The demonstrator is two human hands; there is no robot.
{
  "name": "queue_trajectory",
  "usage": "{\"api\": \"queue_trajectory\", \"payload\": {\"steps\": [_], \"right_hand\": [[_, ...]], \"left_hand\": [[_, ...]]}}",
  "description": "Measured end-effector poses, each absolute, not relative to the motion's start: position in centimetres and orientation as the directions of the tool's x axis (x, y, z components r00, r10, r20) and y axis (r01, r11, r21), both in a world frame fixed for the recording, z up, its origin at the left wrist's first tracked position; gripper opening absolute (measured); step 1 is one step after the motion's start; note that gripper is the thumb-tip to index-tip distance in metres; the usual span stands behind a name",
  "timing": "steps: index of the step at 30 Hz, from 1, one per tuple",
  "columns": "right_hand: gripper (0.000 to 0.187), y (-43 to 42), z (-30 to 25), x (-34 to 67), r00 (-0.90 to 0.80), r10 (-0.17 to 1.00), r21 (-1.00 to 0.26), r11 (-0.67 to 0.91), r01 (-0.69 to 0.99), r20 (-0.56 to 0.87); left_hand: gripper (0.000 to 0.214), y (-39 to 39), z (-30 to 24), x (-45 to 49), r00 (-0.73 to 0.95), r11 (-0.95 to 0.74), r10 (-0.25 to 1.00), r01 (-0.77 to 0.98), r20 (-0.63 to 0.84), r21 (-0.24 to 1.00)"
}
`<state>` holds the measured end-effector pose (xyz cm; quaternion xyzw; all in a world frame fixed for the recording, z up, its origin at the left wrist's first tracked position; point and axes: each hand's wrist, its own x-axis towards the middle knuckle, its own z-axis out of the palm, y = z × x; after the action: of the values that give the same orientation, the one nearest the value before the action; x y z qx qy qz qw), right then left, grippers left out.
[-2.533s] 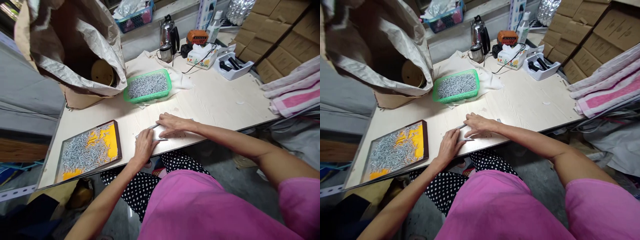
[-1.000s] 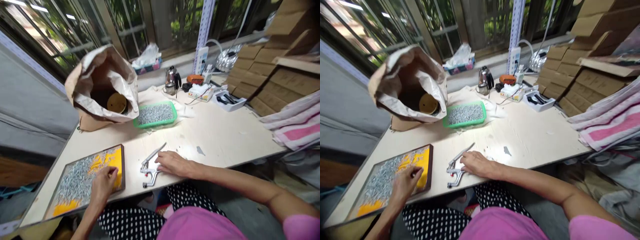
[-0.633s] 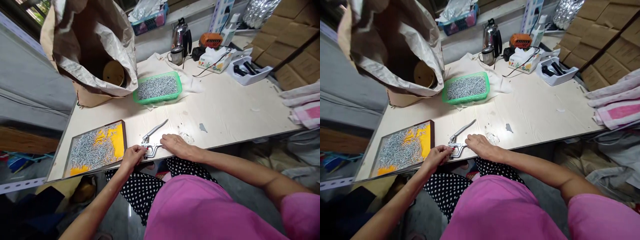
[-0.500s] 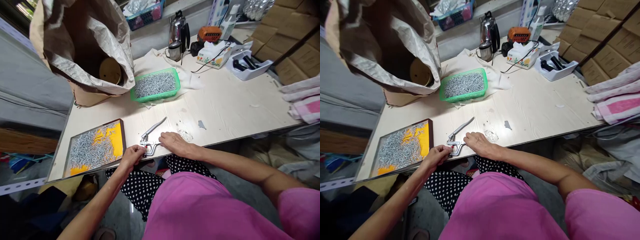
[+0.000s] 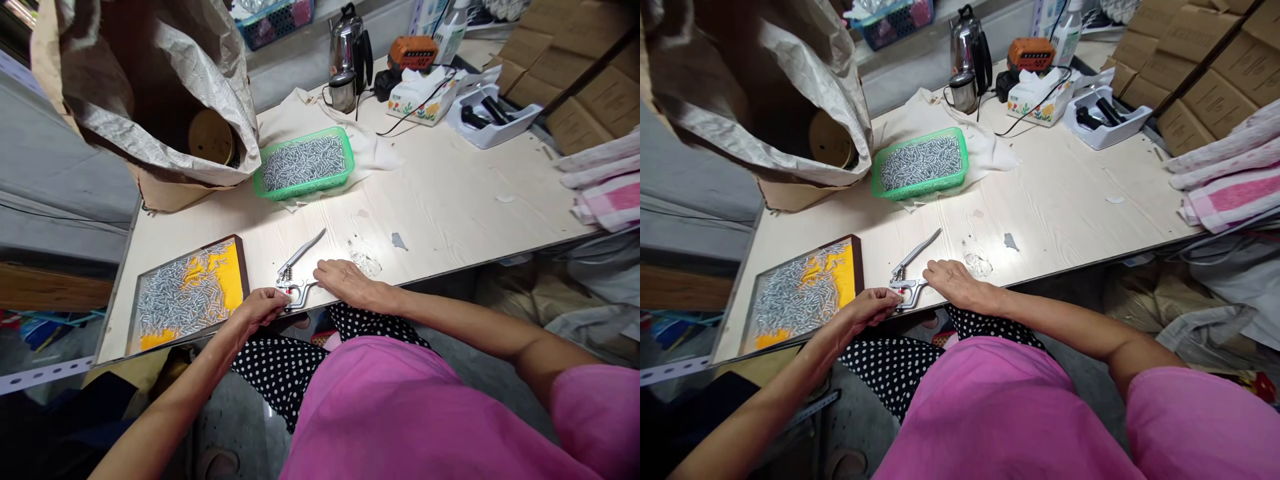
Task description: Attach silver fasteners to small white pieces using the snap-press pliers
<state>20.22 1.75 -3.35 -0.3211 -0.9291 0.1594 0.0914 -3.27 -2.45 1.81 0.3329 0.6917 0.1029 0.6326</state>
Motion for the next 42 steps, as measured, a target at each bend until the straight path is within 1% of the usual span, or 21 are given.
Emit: {"api": "queue_trajectory", "payload": {"steps": [2,4,5,6,8,9,10,12,15,19,21,22,24,26,28,30,32,34,37,39,42], "right_hand": [[0.019,1.7,-2.9,20.4,-0.783,0.622,-0.358,0.739,0.57,0.037],[0.013,2.0,-2.4,20.7,-0.795,0.607,-0.372,0.744,0.555,0.026],[0.015,2.3,-2.1,20.9,-0.801,0.598,-0.378,0.75,0.542,0.037],[0.026,2.7,-1.9,21.1,-0.802,0.594,-0.377,0.757,0.534,0.056],[0.061,3.9,-1.6,21.4,-0.795,0.6,-0.36,0.763,0.536,0.087],[0.077,4.6,-1.5,21.5,-0.795,0.601,-0.347,0.765,0.542,0.084],[0.089,5.3,-1.4,21.5,-0.799,0.597,-0.335,0.768,0.546,0.066],[0.099,6.4,-1.2,21.4,-0.824,0.567,-0.315,0.784,0.534,0.014],[0.094,7.3,-0.9,20.9,-0.85,0.526,-0.288,0.812,0.508,-0.017],[0.079,6.9,-0.5,20.5,-0.84,0.542,-0.252,0.813,0.526,-0.003],[0.07,6.3,-0.2,20.5,-0.833,0.554,-0.245,0.805,0.54,-0.014],[0.065,6.1,-0.2,20.6,-0.831,0.556,-0.251,0.802,0.542,-0.018],[0.057,5.5,-0.2,20.8,-0.833,0.554,-0.282,0.798,0.533,-0.006],[0.056,5.0,-0.4,21.1,-0.836,0.547,-0.322,0.799,0.508,0.037],[0.064,4.6,-0.9,21.2,-0.834,0.545,-0.351,0.801,0.485,0.092],[0.075,4.4,-1.3,21.3,-0.825,0.551,-0.364,0.799,0.478,0.126],[0.083,4.3,-1.5,21.3,-0.819,0.559,-0.368,0.793,0.485,0.126],[0.088,4.4,-1.5,21.5,-0.815,0.572,-0.372,0.779,0.505,0.092],[0.096,4.3,-1.0,22.1,-0.785,0.619,-0.367,0.73,0.576,0.0],[0.087,4.3,-0.6,22.4,-0.763,0.645,-0.345,0.708,0.616,-0.036],[0.055,4.6,-0.3,22.4,-0.761,0.648,-0.297,0.724,0.622,-0.015]], "left_hand": [[0.038,-2.3,1.8,-3.3,0.046,0.754,0.58,0.348,-0.814,0.557],[0.038,-2.4,1.8,-3.3,0.029,0.762,0.574,0.348,-0.818,0.547],[0.038,-2.5,1.9,-3.3,0.009,0.769,0.571,0.344,-0.821,0.539],[0.039,-2.6,1.9,-3.2,-0.014,0.778,0.566,0.341,-0.825,0.528],[0.041,-2.9,1.9,-3.1,-0.055,0.791,0.558,0.336,-0.828,0.511],[0.042,-3.0,2.0,-3.0,-0.068,0.795,0.556,0.334,-0.829,0.506],[0.042,-3.1,2.0,-2.9,-0.076,0.797,0.555,0.332,-0.828,0.504],[0.041,-3.3,2.0,-2.8,-0.083,0.8,0.556,0.325,-0.827,0.505],[0.04,-3.3,2.0,-2.7,-0.083,0.8,0.562,0.311,-0.823,0.514],[0.045,-3.2,1.9,-2.8,-0.092,0.787,0.581,0.315,-0.809,0.53],[0.044,-3.3,1.9,-2.7,-0.106,0.778,0.586,0.35,-0.803,0.522],[0.042,-3.5,2.1,-2.6,-0.129,0.76,0.601,0.399,-0.788,0.514],[0.035,-4.0,2.4,-2.2,-0.209,0.647,0.702,0.586,-0.681,0.487],[0.026,-4.5,2.6,-1.5,-0.236,0.422,0.866,0.817,-0.441,0.394],[0.021,-4.7,2.5,-0.6,-0.112,0.162,0.973,0.953,-0.2,0.255],[0.029,-4.2,1.9,0.1,0.088,-0.072,0.993,0.98,-0.08,0.184],[0.045,-3.1,1.0,0.6,0.286,-0.274,0.958,0.943,-0.036,0.19],[0.059,-1.7,-0.1,0.6,0.429,-0.415,0.903,0.884,-0.021,0.215],[0.065,-0.1,-0.9,0.2,0.52,-0.5,0.853,0.836,-0.036,0.225],[0.067,0.5,-1.0,0.1,0.525,-0.504,0.85,0.837,-0.051,0.213],[0.059,0.9,-0.9,0.3,0.501,-0.481,0.863,0.853,-0.059,0.203]]}}
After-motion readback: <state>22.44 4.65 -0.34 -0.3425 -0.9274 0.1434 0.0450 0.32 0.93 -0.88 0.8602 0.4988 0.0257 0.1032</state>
